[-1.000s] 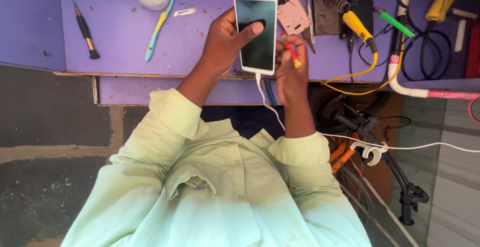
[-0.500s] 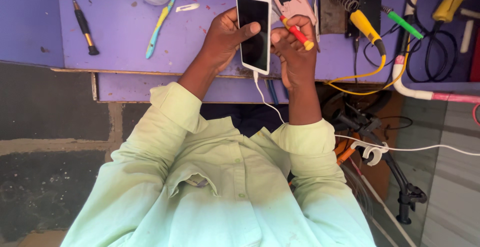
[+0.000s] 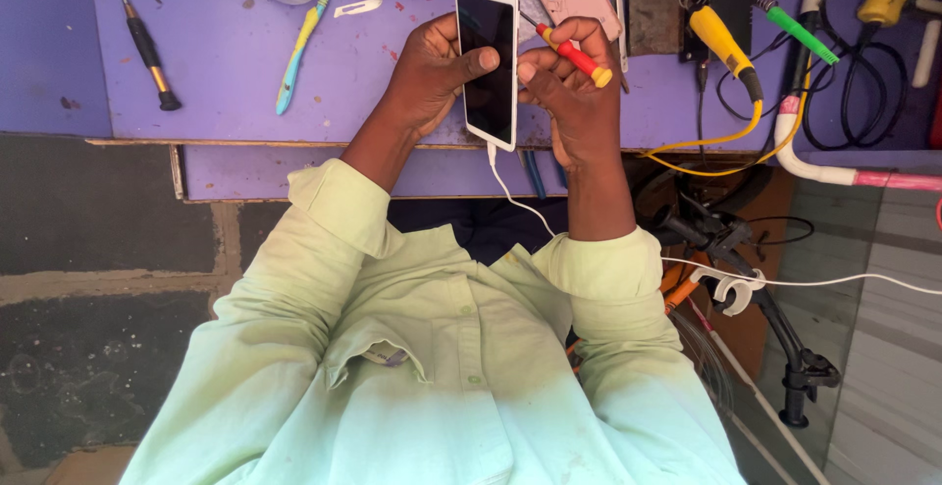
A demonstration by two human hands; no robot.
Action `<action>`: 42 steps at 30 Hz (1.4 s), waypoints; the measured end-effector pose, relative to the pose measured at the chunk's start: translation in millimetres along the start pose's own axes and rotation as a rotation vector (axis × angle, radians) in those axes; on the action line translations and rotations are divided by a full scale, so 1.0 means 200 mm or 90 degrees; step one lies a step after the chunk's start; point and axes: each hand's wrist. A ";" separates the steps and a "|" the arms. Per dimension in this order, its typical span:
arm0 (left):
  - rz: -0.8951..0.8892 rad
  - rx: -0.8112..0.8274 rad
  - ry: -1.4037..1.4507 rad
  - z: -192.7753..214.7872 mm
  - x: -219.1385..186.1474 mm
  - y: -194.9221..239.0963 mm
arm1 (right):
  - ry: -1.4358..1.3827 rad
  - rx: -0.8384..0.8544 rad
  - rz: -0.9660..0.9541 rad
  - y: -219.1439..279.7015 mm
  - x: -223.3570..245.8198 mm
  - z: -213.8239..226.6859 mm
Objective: The person uses a small screwdriver to adjust internal components of a disassembled white smartphone on a purple workbench. They repeatedly open and close the device, probe the battery and motherboard area, and test the screen while the phone is connected to a charging cable.
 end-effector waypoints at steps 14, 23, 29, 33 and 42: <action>0.005 0.014 0.019 0.01 0.01 -0.01 | -0.022 -0.005 -0.044 -0.01 0.02 -0.02; -0.003 -0.007 -0.009 0.00 0.01 -0.02 | -0.006 -0.003 -0.047 -0.01 0.00 0.00; 0.022 -0.040 -0.043 0.00 0.02 -0.02 | -0.065 0.012 -0.078 -0.05 -0.06 0.07; 0.019 -0.026 -0.078 -0.01 0.02 -0.03 | -0.092 0.001 -0.081 -0.06 -0.10 0.10; 0.055 0.028 0.015 0.01 0.04 -0.02 | -0.129 0.002 -0.088 -0.08 -0.11 0.17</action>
Point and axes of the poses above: each hand's wrist, its own y-axis away from the middle knuckle, its own z-axis out of the back of the hand, x = y × z, and after that the axes turned 6 degrees about y, right-handed
